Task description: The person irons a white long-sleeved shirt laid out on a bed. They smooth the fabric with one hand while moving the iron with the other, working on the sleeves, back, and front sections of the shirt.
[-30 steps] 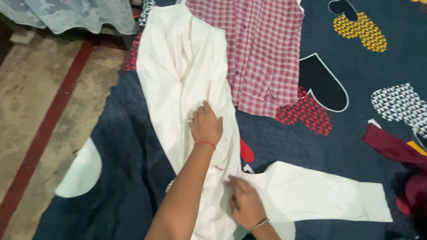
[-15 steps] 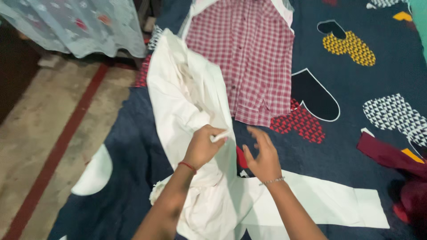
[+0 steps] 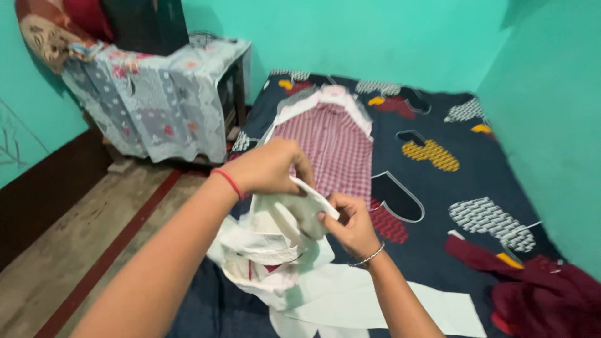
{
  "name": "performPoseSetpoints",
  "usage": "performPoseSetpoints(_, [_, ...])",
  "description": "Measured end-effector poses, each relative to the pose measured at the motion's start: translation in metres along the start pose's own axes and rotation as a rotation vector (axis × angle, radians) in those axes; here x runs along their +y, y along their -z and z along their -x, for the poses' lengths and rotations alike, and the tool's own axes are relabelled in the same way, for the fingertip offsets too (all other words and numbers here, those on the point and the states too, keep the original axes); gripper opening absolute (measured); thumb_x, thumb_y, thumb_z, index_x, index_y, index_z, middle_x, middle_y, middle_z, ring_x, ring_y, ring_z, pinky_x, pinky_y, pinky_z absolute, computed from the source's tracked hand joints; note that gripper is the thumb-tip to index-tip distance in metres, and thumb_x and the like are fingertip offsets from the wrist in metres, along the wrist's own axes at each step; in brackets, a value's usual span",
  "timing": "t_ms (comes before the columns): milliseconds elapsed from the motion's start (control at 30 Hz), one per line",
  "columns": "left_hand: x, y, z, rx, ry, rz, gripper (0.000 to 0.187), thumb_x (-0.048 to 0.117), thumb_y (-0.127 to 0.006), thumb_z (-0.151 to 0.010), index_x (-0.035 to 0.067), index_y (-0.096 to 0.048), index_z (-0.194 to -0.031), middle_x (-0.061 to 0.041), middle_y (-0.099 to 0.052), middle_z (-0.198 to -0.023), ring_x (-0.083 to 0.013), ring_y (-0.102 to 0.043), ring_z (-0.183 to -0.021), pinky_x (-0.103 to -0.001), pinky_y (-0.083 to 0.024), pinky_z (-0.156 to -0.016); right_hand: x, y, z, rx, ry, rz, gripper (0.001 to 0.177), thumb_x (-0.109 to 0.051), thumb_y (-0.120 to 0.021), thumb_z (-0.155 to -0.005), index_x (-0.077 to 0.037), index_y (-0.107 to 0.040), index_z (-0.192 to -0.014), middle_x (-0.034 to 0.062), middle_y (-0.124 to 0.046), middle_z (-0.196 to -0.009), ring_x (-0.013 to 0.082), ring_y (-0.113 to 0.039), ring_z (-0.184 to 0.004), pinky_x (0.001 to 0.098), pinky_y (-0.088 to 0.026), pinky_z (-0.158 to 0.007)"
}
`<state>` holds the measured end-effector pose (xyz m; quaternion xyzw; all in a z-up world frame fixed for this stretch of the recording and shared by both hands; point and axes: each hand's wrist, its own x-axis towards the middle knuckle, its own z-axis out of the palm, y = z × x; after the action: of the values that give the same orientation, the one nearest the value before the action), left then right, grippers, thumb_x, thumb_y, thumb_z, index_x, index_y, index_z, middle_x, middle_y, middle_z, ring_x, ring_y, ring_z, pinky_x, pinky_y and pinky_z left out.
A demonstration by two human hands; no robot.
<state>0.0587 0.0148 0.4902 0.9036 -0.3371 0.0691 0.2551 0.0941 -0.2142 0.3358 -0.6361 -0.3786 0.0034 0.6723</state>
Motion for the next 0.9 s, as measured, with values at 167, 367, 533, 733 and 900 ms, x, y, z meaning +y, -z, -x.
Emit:
performPoseSetpoints(167, [0.084,0.044,-0.008,0.220,-0.126,-0.080,0.019,0.007,-0.079,-0.065,0.010,-0.082,-0.083,-0.009,-0.080,-0.082,-0.0197,-0.077,-0.080,-0.032,-0.058,-0.078,-0.087,0.028,0.020,0.096,-0.058,0.051,0.015,-0.005,-0.075,-0.086,-0.004,-0.061,-0.080,-0.0027,-0.062,-0.071,0.0029,-0.052,-0.062,0.0212,-0.042,-0.055])
performPoseSetpoints(367, [0.139,0.083,0.002,0.338,-0.101,-0.091,0.019,0.010,-0.081,-0.068,0.012,-0.083,-0.086,-0.010,-0.078,-0.084,-0.0224,-0.076,-0.079,-0.034,-0.059,-0.075,-0.190,0.045,0.038,0.330,0.259,0.353,0.013,0.003,-0.069,-0.086,-0.004,-0.059,-0.086,-0.0021,-0.063,-0.086,0.0016,-0.057,-0.075,0.0191,-0.046,-0.063])
performPoseSetpoints(533, [0.173,0.088,0.002,0.383,-0.140,-0.083,0.018,0.011,-0.082,-0.072,0.013,-0.084,-0.090,-0.009,-0.080,-0.085,-0.0209,-0.076,-0.079,-0.032,-0.058,-0.078,-0.281,0.061,0.042,0.712,0.381,0.748,0.021,0.000,-0.080,-0.078,-0.003,-0.063,-0.091,0.0005,-0.062,-0.078,0.0052,-0.056,-0.065,0.0232,-0.047,-0.055])
performPoseSetpoints(733, [0.204,0.110,-0.001,0.835,-0.275,-0.202,0.022,0.006,-0.076,-0.077,0.010,-0.082,-0.098,-0.012,-0.073,-0.090,-0.0252,-0.071,-0.077,-0.035,-0.056,-0.071,-0.287,0.061,0.069,0.543,0.225,0.998,0.020,-0.011,-0.085,-0.079,-0.002,-0.069,-0.088,0.0071,-0.068,-0.074,0.0140,-0.064,-0.056,0.0303,-0.051,-0.054])
performPoseSetpoints(900, [0.212,0.124,0.002,0.995,-0.288,-0.298,0.017,0.008,-0.076,-0.083,0.010,-0.083,-0.098,-0.013,-0.072,-0.090,-0.0303,-0.069,-0.079,-0.040,-0.055,-0.071,-0.224,0.069,0.083,0.704,0.211,0.903,0.013,-0.011,-0.070,-0.088,-0.004,-0.066,-0.098,0.0086,-0.072,-0.078,0.0143,-0.070,-0.064,0.0311,-0.056,-0.060])
